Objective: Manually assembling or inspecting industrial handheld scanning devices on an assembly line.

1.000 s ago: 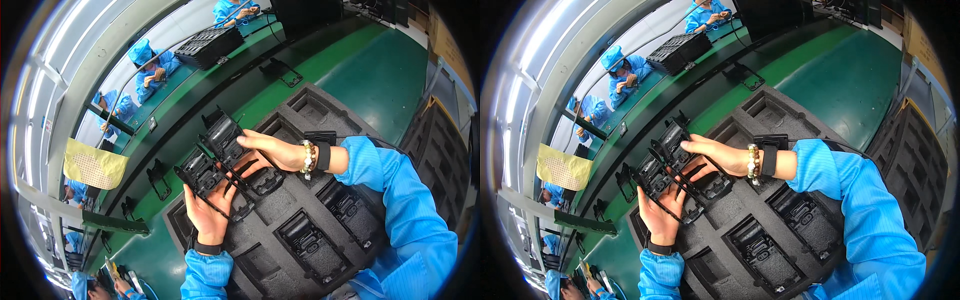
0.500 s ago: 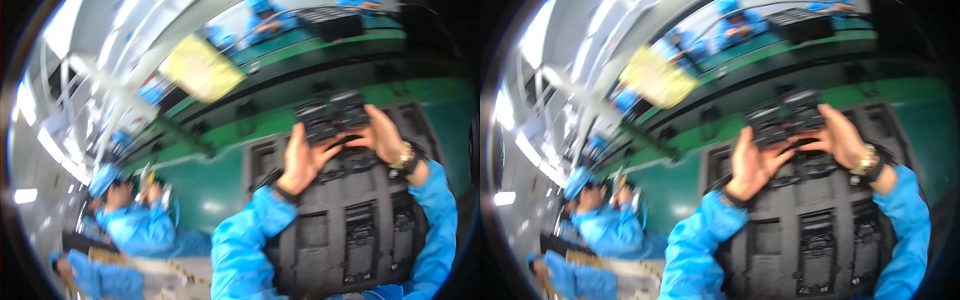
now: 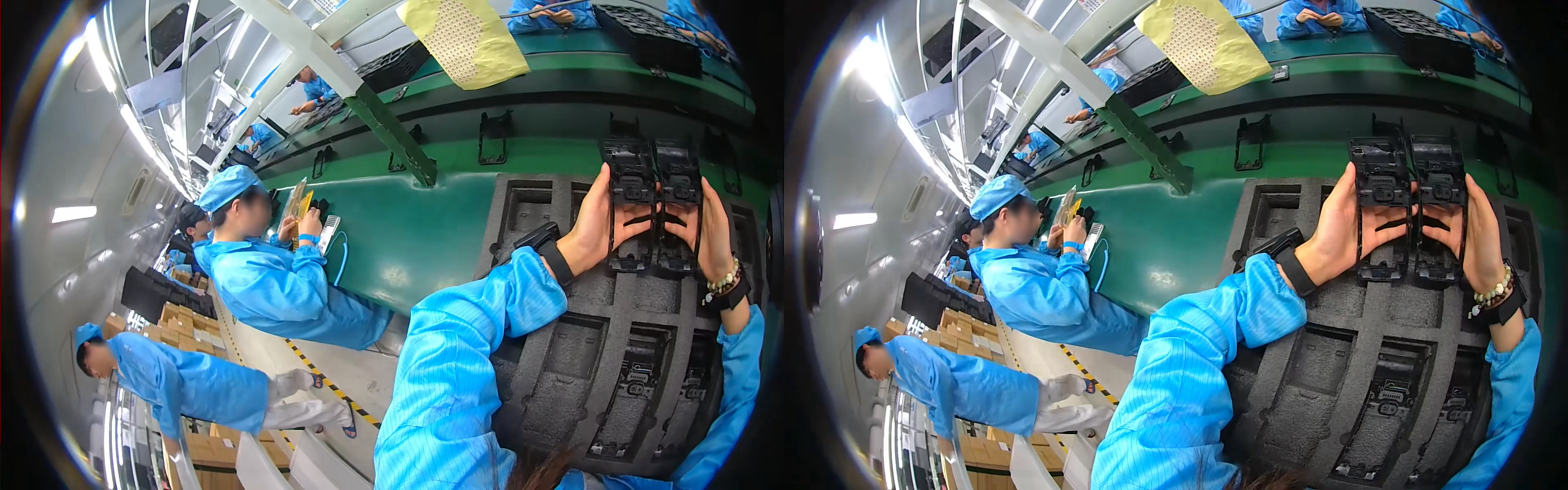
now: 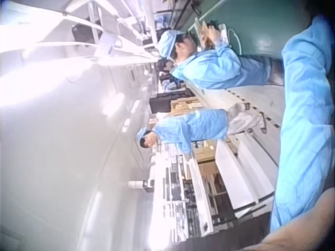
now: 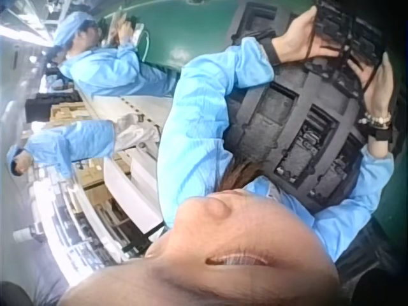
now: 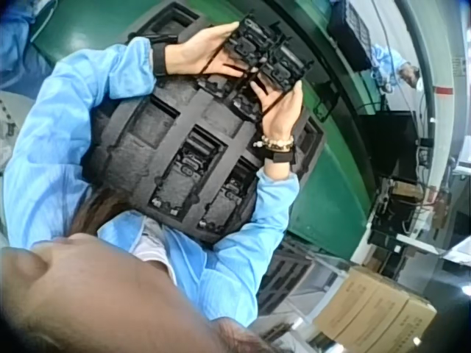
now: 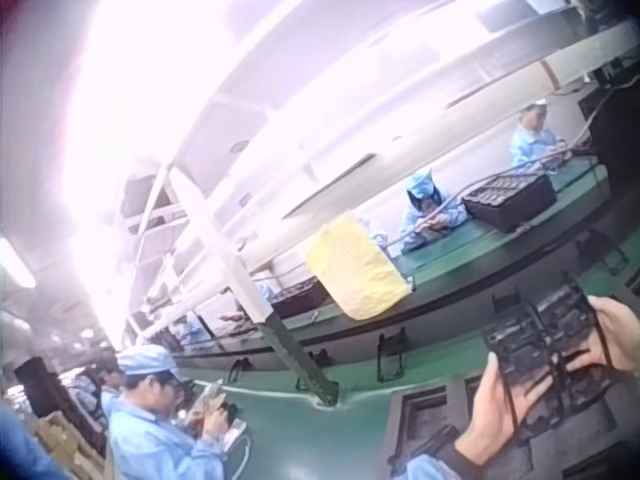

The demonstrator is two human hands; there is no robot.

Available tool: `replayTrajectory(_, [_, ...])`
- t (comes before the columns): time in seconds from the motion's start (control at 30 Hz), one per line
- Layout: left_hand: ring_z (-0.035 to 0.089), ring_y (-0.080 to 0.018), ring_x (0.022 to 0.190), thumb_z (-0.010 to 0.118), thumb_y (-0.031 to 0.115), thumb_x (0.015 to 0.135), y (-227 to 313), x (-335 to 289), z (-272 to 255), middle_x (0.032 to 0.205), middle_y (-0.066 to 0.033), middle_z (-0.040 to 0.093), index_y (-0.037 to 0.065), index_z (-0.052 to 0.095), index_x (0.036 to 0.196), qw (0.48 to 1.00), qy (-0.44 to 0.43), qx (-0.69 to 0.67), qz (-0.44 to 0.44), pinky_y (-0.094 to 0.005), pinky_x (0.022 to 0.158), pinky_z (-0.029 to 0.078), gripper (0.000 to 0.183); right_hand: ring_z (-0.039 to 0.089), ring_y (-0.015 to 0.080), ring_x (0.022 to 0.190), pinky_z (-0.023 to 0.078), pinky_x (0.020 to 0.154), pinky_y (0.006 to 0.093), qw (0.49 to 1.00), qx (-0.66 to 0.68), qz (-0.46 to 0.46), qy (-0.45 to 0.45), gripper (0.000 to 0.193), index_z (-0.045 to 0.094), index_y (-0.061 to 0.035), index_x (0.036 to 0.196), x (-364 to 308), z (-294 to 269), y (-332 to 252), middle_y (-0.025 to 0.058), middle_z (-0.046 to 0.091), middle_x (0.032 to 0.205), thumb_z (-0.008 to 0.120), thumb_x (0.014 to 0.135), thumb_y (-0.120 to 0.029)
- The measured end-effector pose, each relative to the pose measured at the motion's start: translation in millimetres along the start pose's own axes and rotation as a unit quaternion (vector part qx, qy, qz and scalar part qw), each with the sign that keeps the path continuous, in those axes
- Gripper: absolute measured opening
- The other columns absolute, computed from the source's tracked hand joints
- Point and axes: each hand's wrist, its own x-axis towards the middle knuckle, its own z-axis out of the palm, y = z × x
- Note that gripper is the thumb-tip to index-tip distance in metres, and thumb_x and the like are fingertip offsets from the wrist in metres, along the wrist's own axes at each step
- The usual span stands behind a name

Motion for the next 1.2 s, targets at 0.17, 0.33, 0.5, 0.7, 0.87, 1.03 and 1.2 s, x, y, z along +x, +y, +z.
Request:
replayTrajectory(0.17, [0.056, -0.0292, 0.118, 0.025, 0.061, 0.1, 0.9, -1.2, 0.2, 0.132, -0.0121, 0.056, 0.008, 0.048, 0.136, 1.0, -0.005, -0.006, -0.005, -0.0473, 0.105, 0.042, 0.068, 0.062, 0.0188, 0.107, 0.055, 0.084, 0.0316, 1.0, -0.001, -0.003, 0.005, 0.052, 0.049, -0.0099, 0.134, -0.9, 1.4, -0.2, 0.0081, 0.062, 0.122, 0.028, 0.103, -0.046])
replayTrajectory(0.33, [0.056, -0.0289, 0.119, 0.026, 0.061, 0.1, 1.5, 3.3, 1.8, 0.134, -0.0108, 0.056, 0.01, 0.048, 0.137, 1.0, -0.014, -0.015, -0.009, -0.044, 0.102, 0.044, 0.067, 0.062, 0.0183, 0.106, 0.054, 0.083, 0.0315, 1.0, 0.007, 0.005, -0.003, 0.053, 0.051, -0.0093, 0.133, 0.1, 1.1, -6.2, 0.0082, 0.062, 0.122, 0.028, 0.103, -0.047])
replayTrajectory(0.5, [0.051, -0.0316, 0.124, 0.027, 0.058, 0.1, 3.6, 5.9, 6.7, 0.139, -0.0126, 0.052, 0.011, 0.045, 0.14, 1.0, 0.013, 0.016, -0.015, -0.0437, 0.103, 0.042, 0.065, 0.064, 0.0253, 0.104, 0.054, 0.085, 0.0354, 0.999, 0.035, 0.03, 0.007, 0.054, 0.051, -0.0062, 0.131, 0.0, 7.1, -16.0, 0.0134, 0.064, 0.12, 0.028, 0.102, -0.046])
replayTrajectory(0.7, [0.05, -0.0359, 0.125, 0.027, 0.055, 0.1, -0.3, -1.2, 10.1, 0.141, -0.0172, 0.048, 0.006, 0.042, 0.142, 0.998, 0.054, -0.034, -0.027, -0.0483, 0.106, 0.04, 0.066, 0.063, 0.0337, 0.11, 0.055, 0.09, 0.04, 0.996, 0.085, 0.013, -0.03, 0.055, 0.041, -0.0051, 0.139, -3.8, -6.8, -4.2, 0.0188, 0.059, 0.127, 0.036, 0.102, -0.045])
replayTrajectory(0.87, [0.051, -0.0345, 0.122, 0.029, 0.056, 0.1, 0.8, -6.5, 11.2, 0.141, -0.0155, 0.049, 0.007, 0.041, 0.142, 0.998, 0.041, -0.032, -0.018, -0.0482, 0.107, 0.038, 0.066, 0.059, 0.0332, 0.117, 0.054, 0.092, 0.0437, 0.991, 0.112, 0.007, -0.075, 0.055, 0.038, -0.0049, 0.141, -2.0, -7.2, 0.4, 0.0156, 0.054, 0.135, 0.034, 0.103, -0.045])
replayTrajectory(1.03, [0.051, -0.0341, 0.121, 0.03, 0.055, 0.1, -1.1, -2.4, 15.9, 0.138, -0.0147, 0.051, 0.008, 0.045, 0.14, 0.998, 0.041, -0.043, -0.018, -0.0488, 0.107, 0.038, 0.064, 0.061, 0.0273, 0.114, 0.054, 0.092, 0.0396, 0.994, 0.083, -0.009, -0.071, 0.054, 0.042, -0.0068, 0.14, -2.1, -10.9, -1.3, 0.0142, 0.058, 0.131, 0.029, 0.104, -0.044])
replayTrajectory(1.2, [0.051, -0.0341, 0.12, 0.03, 0.054, 0.099, 0.9, 0.2, 15.3, 0.137, -0.0149, 0.052, 0.008, 0.046, 0.139, 0.997, 0.058, -0.045, -0.017, -0.049, 0.106, 0.038, 0.063, 0.062, 0.027, 0.113, 0.053, 0.093, 0.0402, 0.994, 0.085, 0.002, -0.072, 0.053, 0.042, -0.0069, 0.14, 2.5, -12.6, -2.5, 0.0141, 0.059, 0.129, 0.028, 0.103, -0.043])
